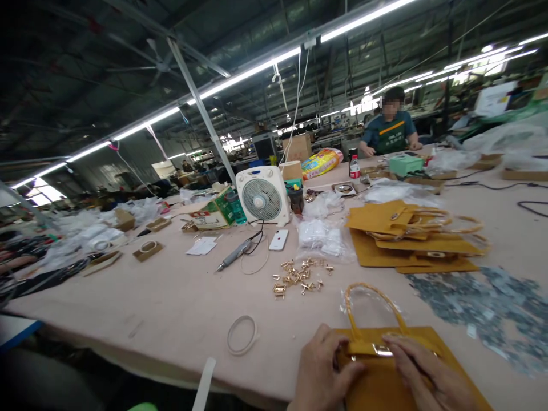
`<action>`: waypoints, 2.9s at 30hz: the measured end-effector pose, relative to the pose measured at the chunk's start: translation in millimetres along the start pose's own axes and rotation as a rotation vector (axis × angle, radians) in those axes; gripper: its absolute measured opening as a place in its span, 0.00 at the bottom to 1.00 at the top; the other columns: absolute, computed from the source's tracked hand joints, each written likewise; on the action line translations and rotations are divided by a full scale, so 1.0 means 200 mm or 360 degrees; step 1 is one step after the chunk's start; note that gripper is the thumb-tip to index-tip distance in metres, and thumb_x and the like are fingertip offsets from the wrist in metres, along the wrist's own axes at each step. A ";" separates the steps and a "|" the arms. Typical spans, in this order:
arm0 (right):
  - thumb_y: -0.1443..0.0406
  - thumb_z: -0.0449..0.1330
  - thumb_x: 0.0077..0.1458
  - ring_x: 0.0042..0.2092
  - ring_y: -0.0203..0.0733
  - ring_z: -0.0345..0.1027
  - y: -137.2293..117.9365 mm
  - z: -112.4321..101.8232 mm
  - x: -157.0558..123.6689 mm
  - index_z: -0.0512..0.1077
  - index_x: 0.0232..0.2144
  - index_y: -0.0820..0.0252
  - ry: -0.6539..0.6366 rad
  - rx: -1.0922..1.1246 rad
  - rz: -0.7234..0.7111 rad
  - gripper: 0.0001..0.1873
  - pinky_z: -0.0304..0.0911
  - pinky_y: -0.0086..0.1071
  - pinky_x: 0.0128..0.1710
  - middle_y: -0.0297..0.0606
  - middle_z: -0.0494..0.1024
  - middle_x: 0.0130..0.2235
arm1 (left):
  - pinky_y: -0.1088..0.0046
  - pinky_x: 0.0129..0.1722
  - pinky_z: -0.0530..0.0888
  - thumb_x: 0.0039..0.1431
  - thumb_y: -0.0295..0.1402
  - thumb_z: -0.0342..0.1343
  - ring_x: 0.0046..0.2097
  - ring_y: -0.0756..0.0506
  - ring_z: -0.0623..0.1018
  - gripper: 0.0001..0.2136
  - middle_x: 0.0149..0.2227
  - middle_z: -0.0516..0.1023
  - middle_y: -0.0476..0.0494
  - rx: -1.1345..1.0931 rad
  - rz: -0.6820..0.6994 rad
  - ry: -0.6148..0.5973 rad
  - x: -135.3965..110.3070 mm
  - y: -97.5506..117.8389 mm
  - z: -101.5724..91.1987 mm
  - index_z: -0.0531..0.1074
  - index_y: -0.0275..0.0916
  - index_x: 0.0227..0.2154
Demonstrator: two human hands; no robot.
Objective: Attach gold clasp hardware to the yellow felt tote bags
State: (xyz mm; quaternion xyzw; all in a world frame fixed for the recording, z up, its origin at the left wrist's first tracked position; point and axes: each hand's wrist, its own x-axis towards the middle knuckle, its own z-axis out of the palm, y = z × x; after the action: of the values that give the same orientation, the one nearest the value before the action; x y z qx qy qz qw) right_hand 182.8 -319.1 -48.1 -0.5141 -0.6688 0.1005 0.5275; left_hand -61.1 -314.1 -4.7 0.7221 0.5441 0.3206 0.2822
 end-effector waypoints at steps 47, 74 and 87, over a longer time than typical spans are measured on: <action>0.70 0.62 0.57 0.53 0.48 0.72 -0.84 1.00 0.19 0.76 0.52 0.59 -0.1185 0.0462 0.0015 0.20 0.66 0.40 0.58 0.45 0.79 0.52 | 0.51 0.59 0.74 0.60 0.23 0.51 0.58 0.38 0.76 0.21 0.53 0.79 0.37 0.0551 -0.0221 0.1069 -0.43 -0.54 -0.60 0.72 0.39 0.55; 0.73 0.56 0.65 0.47 0.47 0.72 -0.79 0.98 0.10 0.73 0.41 0.58 -0.1132 0.0040 -0.0019 0.08 0.65 0.35 0.46 0.41 0.77 0.46 | 0.64 0.46 0.83 0.63 0.21 0.48 0.49 0.42 0.83 0.20 0.55 0.80 0.40 0.1109 0.0391 0.0481 -0.28 -0.65 -0.69 0.82 0.48 0.45; 0.69 0.63 0.64 0.43 0.42 0.76 -0.74 0.96 0.11 0.78 0.48 0.53 -0.0944 0.0542 0.0052 0.12 0.67 0.32 0.48 0.35 0.81 0.45 | 0.66 0.52 0.81 0.72 0.32 0.48 0.53 0.43 0.80 0.14 0.50 0.81 0.42 0.0764 0.0277 0.0244 -0.25 -0.54 -0.70 0.79 0.47 0.47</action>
State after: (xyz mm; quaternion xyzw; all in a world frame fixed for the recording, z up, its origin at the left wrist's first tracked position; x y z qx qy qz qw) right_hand -57.6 -291.0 -15.9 -0.3778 -0.7583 0.3643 0.3866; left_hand -244.6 -327.7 -5.0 0.7860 0.5603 0.2593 0.0321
